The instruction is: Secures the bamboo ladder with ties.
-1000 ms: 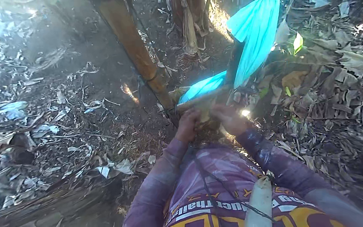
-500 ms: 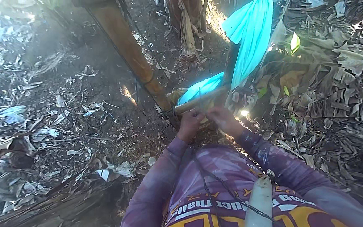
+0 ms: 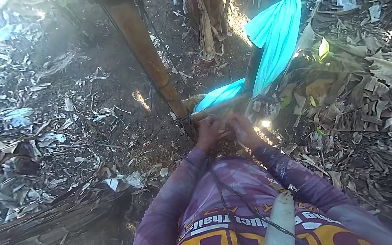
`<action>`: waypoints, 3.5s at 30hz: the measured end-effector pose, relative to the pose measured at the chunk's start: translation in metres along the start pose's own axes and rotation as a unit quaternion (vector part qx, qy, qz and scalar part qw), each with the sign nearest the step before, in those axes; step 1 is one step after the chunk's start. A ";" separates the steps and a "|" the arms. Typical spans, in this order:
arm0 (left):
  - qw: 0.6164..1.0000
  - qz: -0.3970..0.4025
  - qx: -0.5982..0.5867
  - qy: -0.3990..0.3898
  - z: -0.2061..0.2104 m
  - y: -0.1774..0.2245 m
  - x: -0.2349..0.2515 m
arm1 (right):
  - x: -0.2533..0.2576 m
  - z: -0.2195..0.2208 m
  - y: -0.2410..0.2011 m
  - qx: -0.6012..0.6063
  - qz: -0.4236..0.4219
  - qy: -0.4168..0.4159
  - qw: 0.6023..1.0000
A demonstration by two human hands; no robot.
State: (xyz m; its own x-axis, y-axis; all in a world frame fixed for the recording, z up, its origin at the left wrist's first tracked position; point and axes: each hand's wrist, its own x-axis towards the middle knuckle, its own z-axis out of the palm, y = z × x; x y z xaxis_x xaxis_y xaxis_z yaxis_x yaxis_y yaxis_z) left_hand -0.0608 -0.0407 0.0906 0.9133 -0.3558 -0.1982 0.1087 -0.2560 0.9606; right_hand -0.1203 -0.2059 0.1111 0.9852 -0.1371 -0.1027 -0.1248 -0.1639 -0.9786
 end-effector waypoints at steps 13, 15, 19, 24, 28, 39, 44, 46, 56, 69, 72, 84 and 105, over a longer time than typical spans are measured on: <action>0.905 0.086 -0.396 0.129 -0.150 0.006 -0.025 | -0.008 -0.175 0.060 0.413 0.033 0.259 0.872; 0.900 0.082 -0.389 0.181 -0.172 0.007 -0.038 | -0.018 -0.216 0.071 0.375 0.017 0.349 0.859; 0.918 0.079 -0.353 0.165 -0.158 0.011 -0.043 | -0.016 -0.207 0.044 0.278 -0.017 0.336 0.900; 0.949 0.048 -0.300 0.087 -0.095 0.028 -0.023 | 0.000 -0.075 -0.019 0.136 -0.051 0.075 0.987; 0.970 -0.002 -0.243 0.027 -0.051 0.025 -0.022 | 0.011 0.001 -0.041 0.007 -0.051 -0.046 0.998; 0.946 0.020 -0.316 0.068 -0.023 -0.014 -0.005 | 0.033 0.051 -0.019 -0.129 -0.004 -0.076 0.989; 0.976 0.030 -0.202 0.078 -0.028 0.009 -0.001 | 0.041 0.055 -0.035 -0.178 -0.006 -0.042 0.983; 0.986 0.038 -0.145 0.072 -0.029 0.011 0.001 | 0.041 0.055 -0.038 -0.183 -0.005 -0.034 0.983; 0.979 0.102 -0.170 0.056 -0.050 0.036 0.022 | 0.038 0.054 -0.047 -0.095 -0.046 -0.014 0.994; 0.976 0.188 0.010 -0.107 -0.094 0.122 0.020 | 0.090 0.031 -0.114 0.025 -0.170 -0.169 0.970; 0.957 0.244 0.112 -0.108 -0.095 0.134 0.024 | 0.095 0.038 -0.129 0.090 -0.164 -0.154 0.970; 0.943 0.268 0.188 0.052 -0.134 0.187 0.043 | 0.122 0.034 -0.184 0.013 -0.278 0.005 0.960; 0.637 0.719 0.090 0.265 -0.287 0.352 0.059 | 0.125 0.086 -0.451 0.020 -0.431 -0.092 0.897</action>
State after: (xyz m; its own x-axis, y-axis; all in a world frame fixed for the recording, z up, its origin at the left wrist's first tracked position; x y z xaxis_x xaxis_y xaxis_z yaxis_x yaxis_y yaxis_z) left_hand 0.1440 0.1065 0.4729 0.0279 0.0026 0.9996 -0.9918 -0.1244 0.0280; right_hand 0.0692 -0.0649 0.5240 0.7167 0.1877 0.6716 0.6939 -0.0960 -0.7137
